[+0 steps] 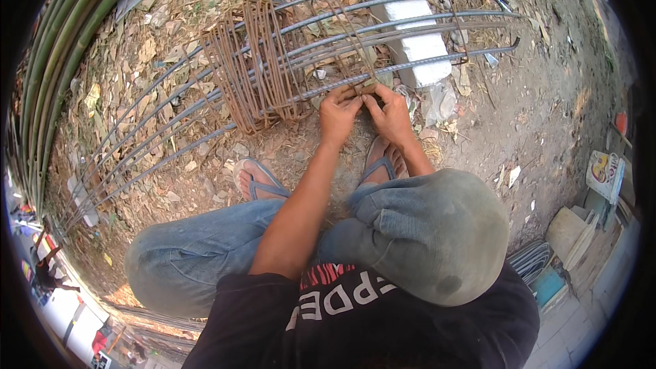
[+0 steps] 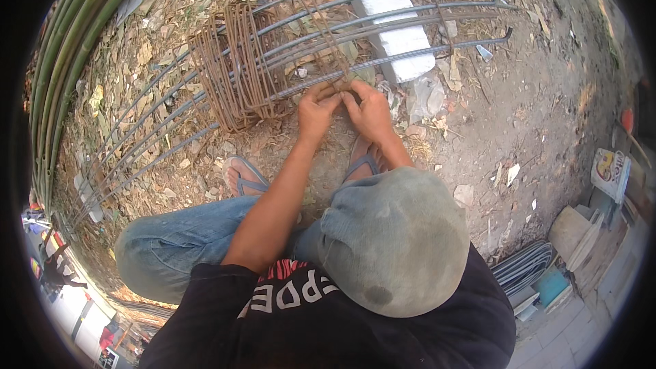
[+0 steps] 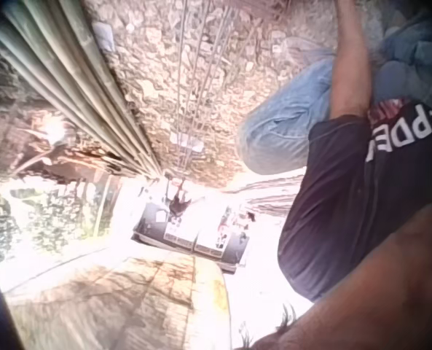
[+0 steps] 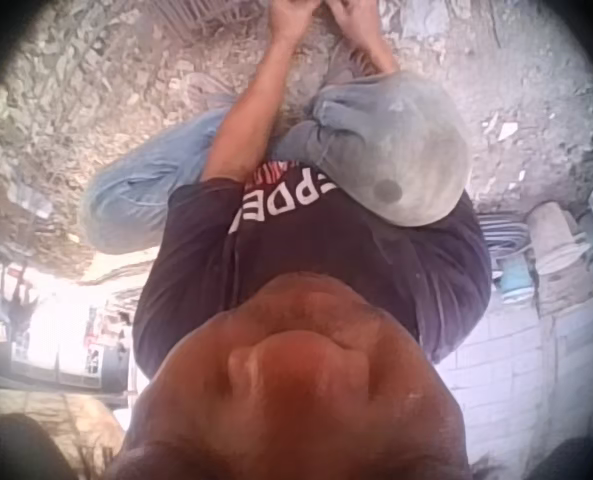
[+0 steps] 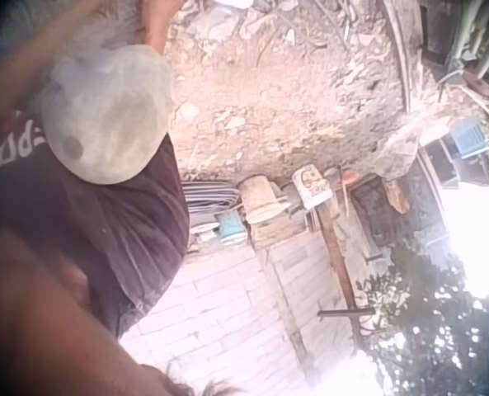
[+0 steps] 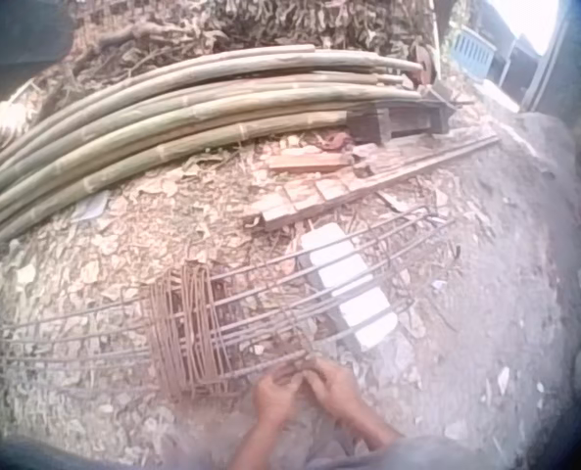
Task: The person slides metal rings onto long rebar rods and ties them in place with thin wire while sitting on the ground.
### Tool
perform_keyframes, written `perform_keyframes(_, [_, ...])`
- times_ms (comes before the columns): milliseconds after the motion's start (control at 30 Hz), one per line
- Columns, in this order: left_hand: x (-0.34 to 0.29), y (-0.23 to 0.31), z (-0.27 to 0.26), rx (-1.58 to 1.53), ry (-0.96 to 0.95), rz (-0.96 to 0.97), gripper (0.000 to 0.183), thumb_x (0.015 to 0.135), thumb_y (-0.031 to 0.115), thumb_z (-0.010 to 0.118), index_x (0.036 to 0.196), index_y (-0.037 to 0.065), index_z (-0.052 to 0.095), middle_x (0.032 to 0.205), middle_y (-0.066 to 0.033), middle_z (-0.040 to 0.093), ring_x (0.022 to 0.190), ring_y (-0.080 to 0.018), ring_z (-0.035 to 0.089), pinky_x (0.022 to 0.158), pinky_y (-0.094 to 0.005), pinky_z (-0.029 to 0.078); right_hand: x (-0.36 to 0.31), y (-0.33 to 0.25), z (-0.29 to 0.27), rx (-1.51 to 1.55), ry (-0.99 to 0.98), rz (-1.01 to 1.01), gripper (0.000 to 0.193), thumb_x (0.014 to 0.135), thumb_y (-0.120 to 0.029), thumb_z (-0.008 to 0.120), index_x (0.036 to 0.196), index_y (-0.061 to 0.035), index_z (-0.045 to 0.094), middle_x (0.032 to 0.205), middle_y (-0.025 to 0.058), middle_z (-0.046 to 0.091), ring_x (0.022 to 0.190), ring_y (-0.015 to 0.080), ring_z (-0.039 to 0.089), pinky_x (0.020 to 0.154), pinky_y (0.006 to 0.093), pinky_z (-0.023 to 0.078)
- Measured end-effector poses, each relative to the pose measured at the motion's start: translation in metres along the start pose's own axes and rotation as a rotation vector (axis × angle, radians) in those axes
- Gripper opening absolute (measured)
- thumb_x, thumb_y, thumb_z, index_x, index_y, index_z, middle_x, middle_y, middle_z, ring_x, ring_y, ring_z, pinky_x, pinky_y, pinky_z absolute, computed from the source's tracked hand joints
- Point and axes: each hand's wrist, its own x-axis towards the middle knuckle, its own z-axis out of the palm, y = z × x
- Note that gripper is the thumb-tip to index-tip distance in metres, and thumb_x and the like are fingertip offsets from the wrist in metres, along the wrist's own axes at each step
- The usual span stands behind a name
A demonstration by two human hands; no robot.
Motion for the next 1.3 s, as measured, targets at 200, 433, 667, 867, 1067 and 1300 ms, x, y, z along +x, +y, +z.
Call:
perform_keyframes(200, [-0.002,0.013,-0.013,-0.286,-0.194,-0.349,0.041,0.097,0.015,0.071,0.133,-0.002,0.06,0.122,-0.0125,0.07,0.109,-0.0216,0.07,0.088,-0.0363,0.06,0.011,-0.003,-0.02,0.256,-0.15,0.192,0.039,0.086,-0.024,0.076,0.114,0.002,0.07,0.094,0.0164,0.076,0.082,0.0244,0.072,0.074,0.0375,0.055])
perform_keyframes(433, [0.003,0.001,-0.021,-0.332,-0.285,-0.373,0.038,0.1,0.019,0.069,0.133,0.004,0.06,0.124,-0.0084,0.069,0.11,-0.0197,0.069,0.088,-0.0346,0.059,0.017,-0.01,-0.007,0.075,-0.099,0.187,0.038,0.081,-0.023,0.081,0.108,0.0021,0.072,0.092,0.017,0.074,0.081,0.0268,0.071,0.074,0.0362,0.055])
perform_keyframes(667, [0.002,-0.005,-0.024,-0.416,-0.305,-0.423,0.024,0.103,0.019,0.065,0.124,0.007,0.065,0.108,-0.0045,0.072,0.095,-0.0157,0.07,0.08,-0.0297,0.057,0.008,-0.007,0.002,0.161,-0.015,0.151,0.019,0.085,-0.011,0.078,0.1,0.0004,0.072,0.088,0.0161,0.073,0.072,0.0249,0.071,0.069,0.0351,0.055])
perform_keyframes(867, [0.005,-0.015,-0.027,-0.558,-0.332,-0.459,0.034,0.103,0.02,0.065,0.134,0.006,0.06,0.123,-0.0087,0.069,0.108,-0.0192,0.067,0.091,-0.0357,0.055,-0.002,-0.026,0.021,0.213,0.2,0.174,0.015,0.086,-0.009,0.076,0.097,0.0001,0.069,0.086,0.0158,0.073,0.073,0.0256,0.072,0.067,0.0364,0.055])
perform_keyframes(1067, [-0.003,0.001,-0.002,-0.527,-0.178,-0.464,0.035,0.104,0.022,0.063,0.133,0.003,0.061,0.12,-0.0096,0.07,0.107,-0.0204,0.068,0.09,-0.0373,0.056,-0.001,-0.016,0.032,0.007,0.373,0.073,0.016,0.085,-0.011,0.076,0.094,-0.0004,0.066,0.084,0.0176,0.07,0.071,0.0353,0.07,0.065,0.0419,0.055])
perform_keyframes(1300, [0.006,0.016,0.003,-0.309,-0.094,-0.509,0.032,0.101,0.019,0.062,0.127,0.0,0.065,0.111,-0.0099,0.071,0.096,-0.0203,0.07,0.08,-0.0338,0.058,0.004,-0.008,0.002,-0.122,0.108,-0.062,0.021,0.089,-0.007,0.071,0.105,0.0044,0.067,0.097,0.0191,0.071,0.086,0.0306,0.072,0.071,0.0408,0.056])
